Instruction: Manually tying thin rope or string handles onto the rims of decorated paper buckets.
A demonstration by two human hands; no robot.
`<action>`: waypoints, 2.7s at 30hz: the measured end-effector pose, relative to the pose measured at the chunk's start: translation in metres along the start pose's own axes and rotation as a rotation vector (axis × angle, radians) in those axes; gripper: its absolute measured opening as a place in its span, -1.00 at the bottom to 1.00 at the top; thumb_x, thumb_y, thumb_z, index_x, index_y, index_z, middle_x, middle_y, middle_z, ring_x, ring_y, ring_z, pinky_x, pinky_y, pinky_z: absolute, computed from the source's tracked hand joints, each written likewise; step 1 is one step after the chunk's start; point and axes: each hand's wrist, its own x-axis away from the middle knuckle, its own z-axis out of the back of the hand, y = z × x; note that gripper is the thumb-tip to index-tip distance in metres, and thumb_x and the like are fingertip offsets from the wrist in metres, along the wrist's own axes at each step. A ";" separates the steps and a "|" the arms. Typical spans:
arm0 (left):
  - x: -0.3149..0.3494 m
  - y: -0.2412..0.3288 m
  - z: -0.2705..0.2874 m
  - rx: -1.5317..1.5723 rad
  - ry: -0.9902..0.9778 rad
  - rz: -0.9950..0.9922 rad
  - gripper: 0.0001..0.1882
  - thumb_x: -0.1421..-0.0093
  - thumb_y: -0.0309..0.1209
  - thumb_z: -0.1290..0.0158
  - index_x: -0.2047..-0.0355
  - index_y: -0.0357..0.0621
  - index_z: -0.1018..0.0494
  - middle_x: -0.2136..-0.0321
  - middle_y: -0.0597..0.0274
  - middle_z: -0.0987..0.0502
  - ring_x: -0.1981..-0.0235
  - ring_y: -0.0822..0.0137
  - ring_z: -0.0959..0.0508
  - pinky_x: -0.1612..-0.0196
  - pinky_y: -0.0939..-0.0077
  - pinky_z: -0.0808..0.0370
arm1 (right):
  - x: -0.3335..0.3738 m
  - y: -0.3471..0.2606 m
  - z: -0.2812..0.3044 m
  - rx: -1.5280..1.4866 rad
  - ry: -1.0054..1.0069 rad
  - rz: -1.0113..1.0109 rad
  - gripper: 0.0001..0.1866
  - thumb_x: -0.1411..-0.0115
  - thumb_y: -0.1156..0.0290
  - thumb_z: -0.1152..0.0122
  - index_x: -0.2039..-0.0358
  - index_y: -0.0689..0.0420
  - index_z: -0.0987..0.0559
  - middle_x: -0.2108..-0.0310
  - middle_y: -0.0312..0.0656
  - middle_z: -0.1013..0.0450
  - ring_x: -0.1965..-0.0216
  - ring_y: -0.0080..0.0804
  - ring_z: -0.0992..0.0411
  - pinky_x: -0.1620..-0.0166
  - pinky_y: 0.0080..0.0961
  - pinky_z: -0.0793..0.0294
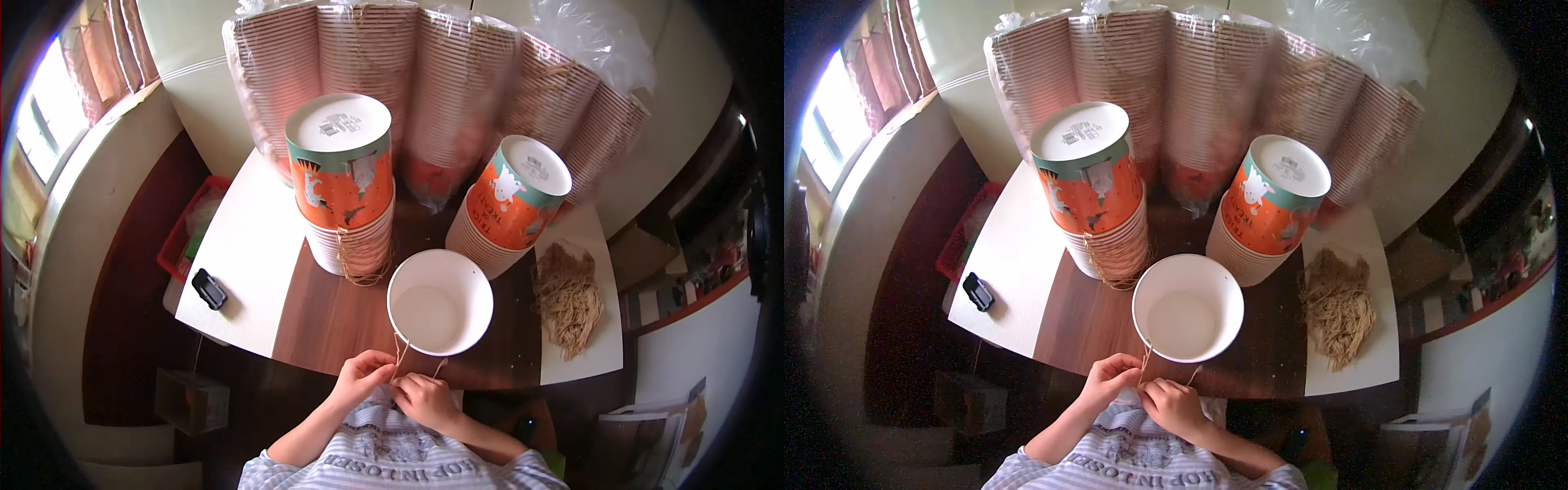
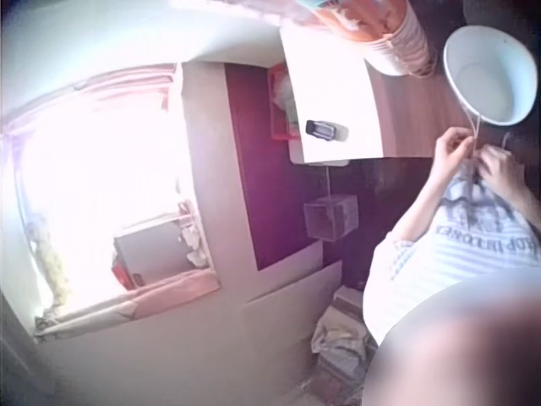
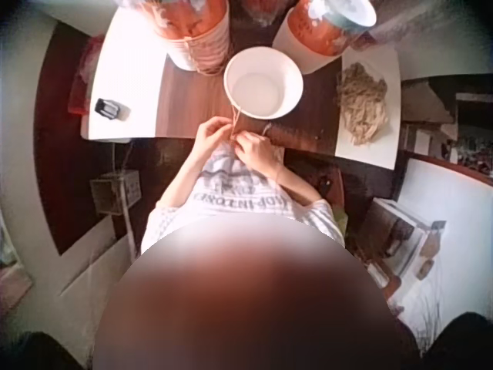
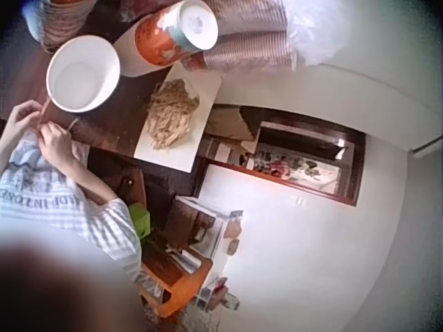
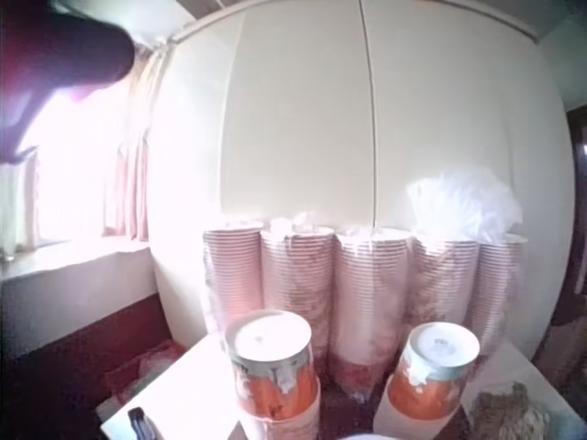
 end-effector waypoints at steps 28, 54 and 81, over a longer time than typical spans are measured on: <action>-0.002 -0.020 0.003 0.097 -0.076 0.092 -0.89 -0.11 -0.48 -0.03 0.42 -0.29 -0.47 0.45 0.26 -0.51 0.39 0.52 -0.46 0.29 0.69 -0.40 | 0.017 0.011 -0.023 0.081 -0.028 -0.086 -0.89 0.10 0.40 -0.11 0.63 0.13 -0.41 0.64 -0.17 -0.39 0.60 -0.23 -0.42 0.55 -0.35 -0.42; -0.057 0.037 0.001 0.090 -0.198 0.219 -0.90 -0.09 -0.48 -0.02 0.44 -0.25 -0.50 0.45 0.26 -0.54 0.35 0.48 -0.49 0.19 0.60 -0.36 | 0.027 0.011 -0.045 0.069 -0.783 -0.052 -0.76 0.05 0.30 0.02 0.41 0.14 -0.51 0.37 -0.12 -0.47 0.32 -0.20 -0.46 0.28 -0.24 -0.44; -0.068 0.094 0.007 -0.798 -0.016 -0.292 -0.88 -0.02 -0.52 -0.05 0.37 -0.17 -0.46 0.40 0.23 -0.49 0.44 0.44 -0.46 0.31 0.57 -0.40 | 0.065 0.050 -0.001 0.237 -1.084 -0.198 -0.76 -0.03 0.32 0.04 0.40 0.18 -0.52 0.39 -0.02 -0.47 0.31 -0.11 -0.46 0.34 -0.17 -0.42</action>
